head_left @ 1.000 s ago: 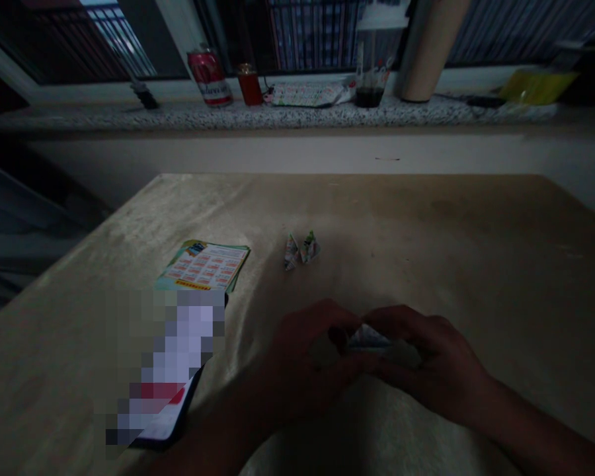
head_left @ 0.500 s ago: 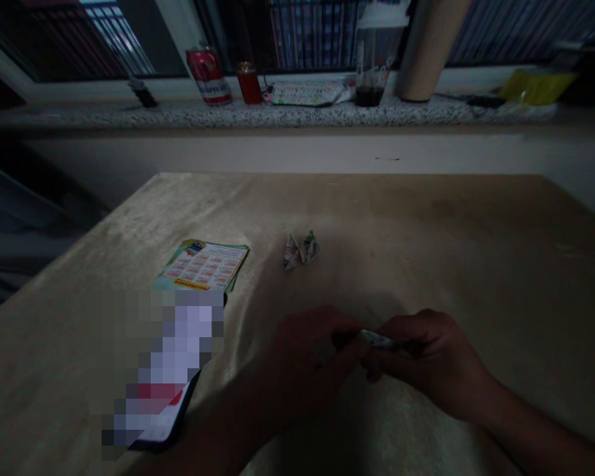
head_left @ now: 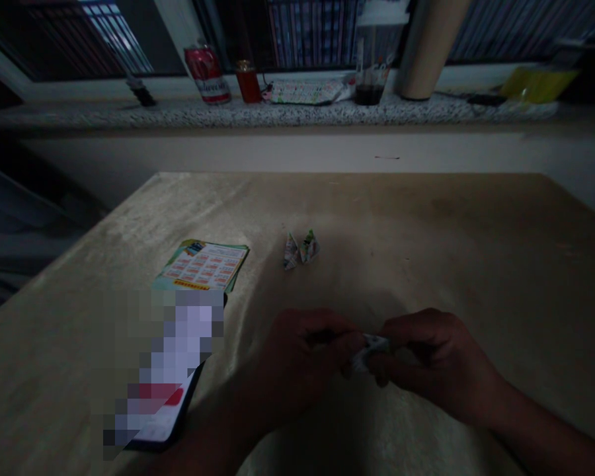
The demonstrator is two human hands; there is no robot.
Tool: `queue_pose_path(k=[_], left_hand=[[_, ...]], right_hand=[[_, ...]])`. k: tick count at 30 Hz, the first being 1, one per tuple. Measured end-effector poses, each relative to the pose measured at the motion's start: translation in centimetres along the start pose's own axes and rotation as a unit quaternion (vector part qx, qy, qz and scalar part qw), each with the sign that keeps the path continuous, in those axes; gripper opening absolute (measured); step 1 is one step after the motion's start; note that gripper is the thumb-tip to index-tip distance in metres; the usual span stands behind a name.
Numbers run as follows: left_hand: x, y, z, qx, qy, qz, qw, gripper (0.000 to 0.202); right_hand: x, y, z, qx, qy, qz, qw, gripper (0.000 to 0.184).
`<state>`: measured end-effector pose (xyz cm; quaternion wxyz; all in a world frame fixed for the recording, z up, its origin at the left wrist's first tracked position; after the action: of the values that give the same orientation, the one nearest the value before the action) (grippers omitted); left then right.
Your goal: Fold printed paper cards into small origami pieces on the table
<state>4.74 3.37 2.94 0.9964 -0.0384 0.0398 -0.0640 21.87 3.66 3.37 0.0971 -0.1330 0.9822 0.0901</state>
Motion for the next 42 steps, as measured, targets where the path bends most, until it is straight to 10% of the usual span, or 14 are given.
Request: queue_pose_path(k=[17,28,35,42], left_hand=[[0.7,0.7,-1.4,-0.094,-0.240,-0.083,0.963,0.011],[1.9,0.3,-2.2,-0.215,-0.384,-0.093,0.893,0.017],[1.0,0.2,-0.5,-0.053,-0.129,-0.027,0.990,0.013],[1.1,-0.5,0.3,0.012,-0.051,-0.021,0.998,0.019]], right_hand=[[0.5,0.3,1.0,0.117,0.230,-0.036,0.965,0.016],[-1.3,-0.1,-1.7,-0.234,-0.056,0.068,0.968,0.015],[-0.4,0.1,-1.4,-0.137,-0.004,0.038,0.990,0.016],[0.0,-0.2,-0.5,-0.081,-0.012,-0.017,0.997,0.026]])
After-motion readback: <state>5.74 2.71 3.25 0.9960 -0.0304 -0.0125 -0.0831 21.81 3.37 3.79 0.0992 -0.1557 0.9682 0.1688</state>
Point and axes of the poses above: each hand's wrist, its own y-axis towards the middle knuckle, its own x-axis out of the palm, z = x × y, the point moved 5 cm from there along y, towards the middle knuckle, and after that the axes turned 13 degrees about z, right-handed, at the moved point
